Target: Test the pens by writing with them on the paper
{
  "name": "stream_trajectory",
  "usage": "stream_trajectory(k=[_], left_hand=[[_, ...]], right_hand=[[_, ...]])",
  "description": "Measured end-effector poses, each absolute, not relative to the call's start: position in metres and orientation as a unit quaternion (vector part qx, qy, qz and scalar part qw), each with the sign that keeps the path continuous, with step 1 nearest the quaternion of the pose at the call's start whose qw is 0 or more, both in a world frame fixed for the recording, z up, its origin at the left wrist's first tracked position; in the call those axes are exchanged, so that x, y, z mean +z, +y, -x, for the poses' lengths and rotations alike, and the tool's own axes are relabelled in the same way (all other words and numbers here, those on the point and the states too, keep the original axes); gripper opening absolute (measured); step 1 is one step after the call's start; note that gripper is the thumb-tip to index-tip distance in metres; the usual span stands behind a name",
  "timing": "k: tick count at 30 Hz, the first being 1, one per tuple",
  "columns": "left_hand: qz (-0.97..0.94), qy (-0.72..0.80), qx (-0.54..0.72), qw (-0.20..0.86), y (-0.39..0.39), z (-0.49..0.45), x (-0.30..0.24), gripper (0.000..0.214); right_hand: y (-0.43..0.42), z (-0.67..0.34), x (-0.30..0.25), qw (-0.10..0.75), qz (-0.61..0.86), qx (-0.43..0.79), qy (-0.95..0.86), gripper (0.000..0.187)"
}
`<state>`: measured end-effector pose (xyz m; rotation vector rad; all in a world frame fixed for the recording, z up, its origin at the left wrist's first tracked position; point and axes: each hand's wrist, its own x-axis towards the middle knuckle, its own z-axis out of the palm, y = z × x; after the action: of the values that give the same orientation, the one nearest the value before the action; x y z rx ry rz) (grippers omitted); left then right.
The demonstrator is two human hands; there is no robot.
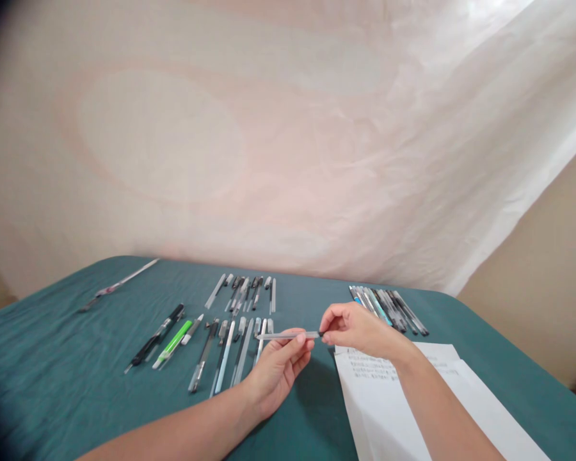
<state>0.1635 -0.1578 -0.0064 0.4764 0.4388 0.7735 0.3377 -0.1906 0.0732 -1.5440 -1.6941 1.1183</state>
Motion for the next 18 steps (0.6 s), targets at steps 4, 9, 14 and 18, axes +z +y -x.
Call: stream_trajectory(k=[4, 9, 14, 18], left_hand=[[-0.231, 0.212, 0.372, 0.874, -0.158, -0.164, -0.005, 0.020], [-0.229, 0.212, 0.372, 0.874, -0.158, -0.164, -0.003, 0.022], [-0.232, 0.206, 0.375, 0.873, -0.158, -0.164, -0.006, 0.021], [-0.234, 0.209, 0.378, 0.871, -0.158, -0.164, -0.007, 0.019]], right_hand=[[-0.191, -0.336, 0.072, 0.294, 0.585, 0.400, -0.642, 0.016], [-0.192, -0.333, 0.071, 0.283, 0.602, 0.369, -0.649, 0.014], [-0.192, -0.328, 0.071, 0.275, 0.624, 0.336, -0.650, 0.011], [-0.193, -0.327, 0.072, 0.269, 0.627, 0.326, -0.654, 0.012]])
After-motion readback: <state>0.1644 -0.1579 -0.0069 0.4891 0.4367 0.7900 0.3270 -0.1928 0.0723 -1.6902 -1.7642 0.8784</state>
